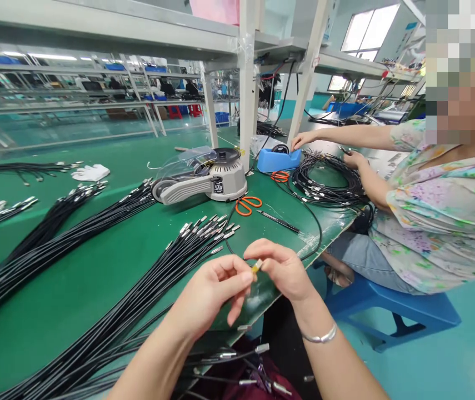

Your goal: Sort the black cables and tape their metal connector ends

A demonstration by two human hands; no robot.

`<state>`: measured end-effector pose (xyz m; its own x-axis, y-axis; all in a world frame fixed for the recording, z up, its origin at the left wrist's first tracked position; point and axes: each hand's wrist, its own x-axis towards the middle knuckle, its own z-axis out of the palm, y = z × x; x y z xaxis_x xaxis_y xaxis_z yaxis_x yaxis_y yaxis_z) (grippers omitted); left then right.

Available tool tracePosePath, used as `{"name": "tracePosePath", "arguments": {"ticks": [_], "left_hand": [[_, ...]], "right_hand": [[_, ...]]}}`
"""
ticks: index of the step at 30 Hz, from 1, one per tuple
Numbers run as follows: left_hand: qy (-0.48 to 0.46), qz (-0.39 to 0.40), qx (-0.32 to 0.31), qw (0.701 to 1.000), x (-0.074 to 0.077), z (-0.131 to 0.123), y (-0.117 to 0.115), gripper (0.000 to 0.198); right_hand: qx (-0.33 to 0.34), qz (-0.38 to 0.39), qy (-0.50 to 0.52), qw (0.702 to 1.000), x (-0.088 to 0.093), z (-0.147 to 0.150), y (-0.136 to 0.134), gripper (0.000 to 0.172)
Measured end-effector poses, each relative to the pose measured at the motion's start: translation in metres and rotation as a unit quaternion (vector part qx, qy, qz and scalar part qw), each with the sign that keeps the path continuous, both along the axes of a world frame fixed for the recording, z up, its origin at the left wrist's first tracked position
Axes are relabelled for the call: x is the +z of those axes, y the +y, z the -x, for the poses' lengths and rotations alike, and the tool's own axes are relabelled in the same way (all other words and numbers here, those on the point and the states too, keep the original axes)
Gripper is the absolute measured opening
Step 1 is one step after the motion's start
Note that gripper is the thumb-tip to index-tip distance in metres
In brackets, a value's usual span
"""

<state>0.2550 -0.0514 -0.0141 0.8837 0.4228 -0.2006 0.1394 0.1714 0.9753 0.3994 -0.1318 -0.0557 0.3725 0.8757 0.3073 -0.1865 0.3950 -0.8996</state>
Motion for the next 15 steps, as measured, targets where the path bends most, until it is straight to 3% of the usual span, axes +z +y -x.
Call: {"name": "tracePosePath", "arguments": {"ticks": [1, 3, 6, 9, 15], "left_hand": [[-0.007, -0.117, 0.062, 0.991, -0.002, -0.002, -0.002, 0.019], [-0.032, -0.346, 0.143, 0.927, -0.007, -0.006, -0.007, 0.012], [-0.080, -0.547, 0.153, 0.819, -0.017, -0.008, -0.013, 0.012], [-0.090, -0.622, 0.143, 0.764, -0.024, -0.008, -0.013, 0.015], [-0.113, -0.686, 0.107, 0.711, -0.032, -0.007, -0.009, 0.034]], "right_hand": [[-0.021, 0.034, 0.027, 0.999, 0.000, -0.003, -0.003, 0.029], [-0.044, 0.102, 0.066, 0.992, 0.001, -0.007, -0.012, 0.032], [-0.054, 0.155, 0.046, 0.985, 0.004, -0.008, -0.025, 0.027], [-0.077, 0.182, 0.015, 0.980, 0.008, -0.003, -0.031, 0.024], [-0.093, 0.227, 0.065, 0.967, 0.010, 0.001, -0.029, 0.028]]}}
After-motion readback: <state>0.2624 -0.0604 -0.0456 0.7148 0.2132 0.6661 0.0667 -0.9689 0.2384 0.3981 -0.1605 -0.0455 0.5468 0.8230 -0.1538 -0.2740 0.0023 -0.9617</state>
